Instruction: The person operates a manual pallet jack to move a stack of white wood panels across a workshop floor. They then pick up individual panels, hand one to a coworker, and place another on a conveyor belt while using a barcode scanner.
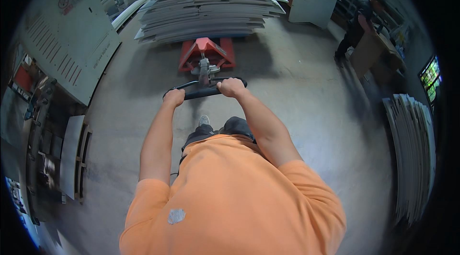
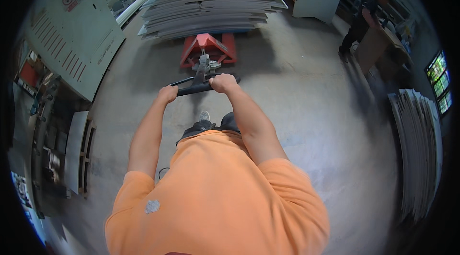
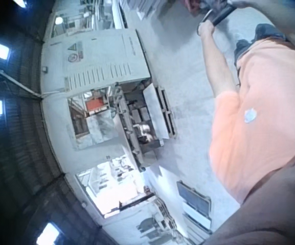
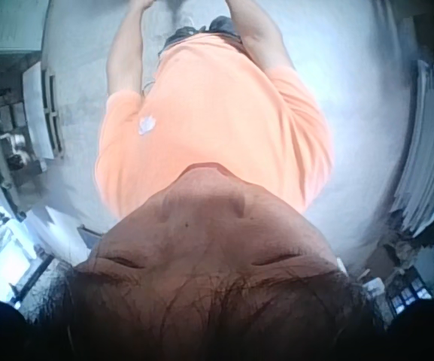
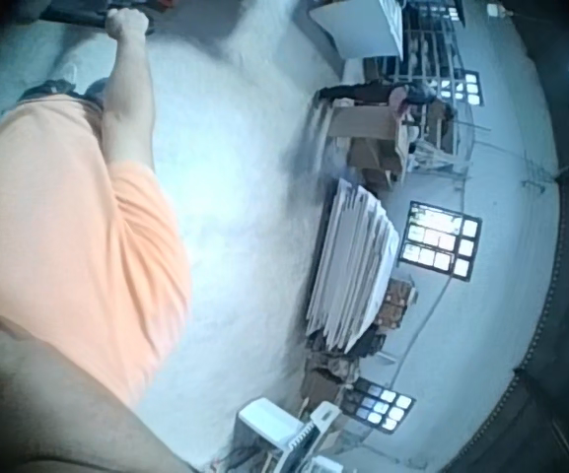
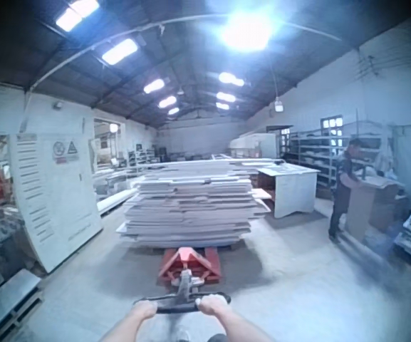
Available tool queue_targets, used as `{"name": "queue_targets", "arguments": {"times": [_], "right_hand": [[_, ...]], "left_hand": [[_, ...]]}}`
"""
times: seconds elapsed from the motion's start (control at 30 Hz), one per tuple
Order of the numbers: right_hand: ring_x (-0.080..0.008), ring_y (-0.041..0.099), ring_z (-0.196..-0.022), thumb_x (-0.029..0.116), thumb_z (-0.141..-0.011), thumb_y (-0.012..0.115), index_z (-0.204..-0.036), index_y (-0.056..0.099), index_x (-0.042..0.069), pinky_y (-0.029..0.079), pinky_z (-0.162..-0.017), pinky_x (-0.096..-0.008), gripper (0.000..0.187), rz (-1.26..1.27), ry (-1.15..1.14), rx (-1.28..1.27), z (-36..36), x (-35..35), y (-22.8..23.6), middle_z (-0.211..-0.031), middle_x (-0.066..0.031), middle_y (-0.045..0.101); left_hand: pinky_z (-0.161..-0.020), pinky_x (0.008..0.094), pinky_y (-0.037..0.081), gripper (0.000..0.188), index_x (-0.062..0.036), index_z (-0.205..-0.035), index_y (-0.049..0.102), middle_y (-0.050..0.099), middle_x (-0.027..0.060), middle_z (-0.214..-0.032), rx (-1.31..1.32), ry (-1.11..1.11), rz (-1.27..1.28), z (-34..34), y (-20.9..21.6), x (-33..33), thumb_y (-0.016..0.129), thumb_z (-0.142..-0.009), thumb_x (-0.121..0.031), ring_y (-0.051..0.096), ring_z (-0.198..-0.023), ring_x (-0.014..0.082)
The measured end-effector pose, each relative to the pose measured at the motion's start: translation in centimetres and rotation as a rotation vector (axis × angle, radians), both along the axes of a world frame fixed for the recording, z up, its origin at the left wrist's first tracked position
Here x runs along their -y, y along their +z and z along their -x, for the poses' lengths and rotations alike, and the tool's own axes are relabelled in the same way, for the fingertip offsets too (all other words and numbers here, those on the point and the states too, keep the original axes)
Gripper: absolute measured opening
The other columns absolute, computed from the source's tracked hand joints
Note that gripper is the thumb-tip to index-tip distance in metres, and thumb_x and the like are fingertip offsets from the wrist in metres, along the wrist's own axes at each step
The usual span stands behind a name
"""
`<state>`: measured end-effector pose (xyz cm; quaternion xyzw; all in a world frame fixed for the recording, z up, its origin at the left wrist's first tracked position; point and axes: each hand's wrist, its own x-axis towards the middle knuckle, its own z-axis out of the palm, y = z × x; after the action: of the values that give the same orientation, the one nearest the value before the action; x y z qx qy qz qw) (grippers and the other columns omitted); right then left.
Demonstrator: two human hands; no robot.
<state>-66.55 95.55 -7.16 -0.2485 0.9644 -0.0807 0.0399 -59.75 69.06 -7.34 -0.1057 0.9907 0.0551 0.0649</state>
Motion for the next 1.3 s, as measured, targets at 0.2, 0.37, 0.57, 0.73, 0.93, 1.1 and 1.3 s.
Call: {"name": "queue_targets", "arguments": {"times": [0.2, 0.37, 0.57, 0.73, 0.93, 1.1, 1.3], "right_hand": [[-0.0362, 0.067, -0.110, 0.039, -0.099, 0.035, -0.107, 0.074, 0.005, 0.051, -0.096, -0.0464, 0.052, 0.060, -0.059, 0.077, 2.1, 2.6, -0.2, -0.115, -0.0198, 0.071], [-0.0337, 0.069, -0.104, 0.032, -0.094, 0.046, -0.099, 0.075, 0.012, 0.055, -0.087, -0.0486, 0.036, -0.061, -0.037, 0.018, -0.9, 0.3, -2.0, -0.109, -0.0154, 0.073], [-0.0279, 0.069, -0.109, 0.028, -0.091, 0.051, -0.107, 0.077, 0.014, 0.054, -0.090, -0.0425, 0.034, 0.140, -0.097, 0.054, 1.9, 4.7, -7.5, -0.112, -0.0106, 0.074], [-0.0267, 0.069, -0.109, 0.030, -0.094, 0.047, -0.108, 0.077, 0.015, 0.053, -0.090, -0.0416, 0.037, 0.171, -0.021, 0.089, 7.1, 10.8, -8.3, -0.113, -0.0089, 0.074], [-0.0276, 0.069, -0.109, 0.029, -0.094, 0.046, -0.109, 0.077, 0.015, 0.054, -0.089, -0.0434, 0.037, 0.197, 0.054, 0.003, 0.4, 9.5, -3.5, -0.115, -0.0107, 0.073], [-0.0324, 0.068, -0.111, 0.031, -0.095, 0.043, -0.110, 0.075, 0.009, 0.053, -0.093, -0.0448, 0.042, 0.139, -0.037, -0.004, -4.2, 6.1, -2.4, -0.116, -0.0159, 0.072], [-0.0353, 0.066, -0.111, 0.031, -0.099, 0.039, -0.113, 0.073, 0.013, 0.051, -0.094, -0.0480, 0.041, -0.005, 0.064, 0.075, -8.1, 2.9, -2.3, -0.114, -0.0171, 0.071]], "left_hand": [[-0.097, 0.0515, 0.050, 0.040, -0.0014, -0.110, 0.069, 0.066, 0.0242, -0.121, -0.014, -0.129, 0.086, 4.9, -3.2, 4.5, 0.036, -0.099, -0.021, 0.063, -0.113, 0.0427], [-0.084, 0.0534, 0.054, 0.030, -0.0047, -0.096, 0.067, 0.069, 0.0260, -0.105, -0.096, -0.450, 0.165, 6.2, -6.8, 4.6, 0.041, -0.097, -0.019, 0.067, -0.101, 0.0433], [-0.085, 0.0495, 0.051, 0.071, 0.0088, -0.089, 0.070, 0.071, 0.0255, -0.083, 0.032, -0.045, -0.154, 7.2, -11.4, 11.2, 0.028, -0.102, -0.047, 0.070, -0.087, 0.0405], [-0.076, 0.0455, 0.053, 0.073, 0.0060, -0.080, 0.071, 0.068, 0.0183, -0.068, 0.106, 0.169, -0.083, 13.0, -12.8, 17.1, 0.028, -0.102, -0.049, 0.069, -0.071, 0.0347], [-0.078, 0.0464, 0.053, 0.071, 0.0054, -0.080, 0.070, 0.070, 0.0188, -0.070, 0.099, 0.233, -0.087, 6.0, -7.0, 16.3, 0.028, -0.102, -0.047, 0.071, -0.075, 0.0359], [-0.099, 0.0533, 0.046, 0.055, 0.0044, -0.102, 0.068, 0.066, 0.0300, -0.115, 0.044, -0.122, 0.003, 0.5, -5.4, 11.7, 0.026, -0.101, -0.030, 0.062, -0.111, 0.0474], [-0.105, 0.0504, 0.042, 0.061, 0.0032, -0.120, 0.067, 0.061, 0.0293, -0.128, 0.034, -0.015, 0.000, -6.5, -4.3, 5.1, 0.028, -0.098, -0.039, 0.056, -0.122, 0.0455]]}}
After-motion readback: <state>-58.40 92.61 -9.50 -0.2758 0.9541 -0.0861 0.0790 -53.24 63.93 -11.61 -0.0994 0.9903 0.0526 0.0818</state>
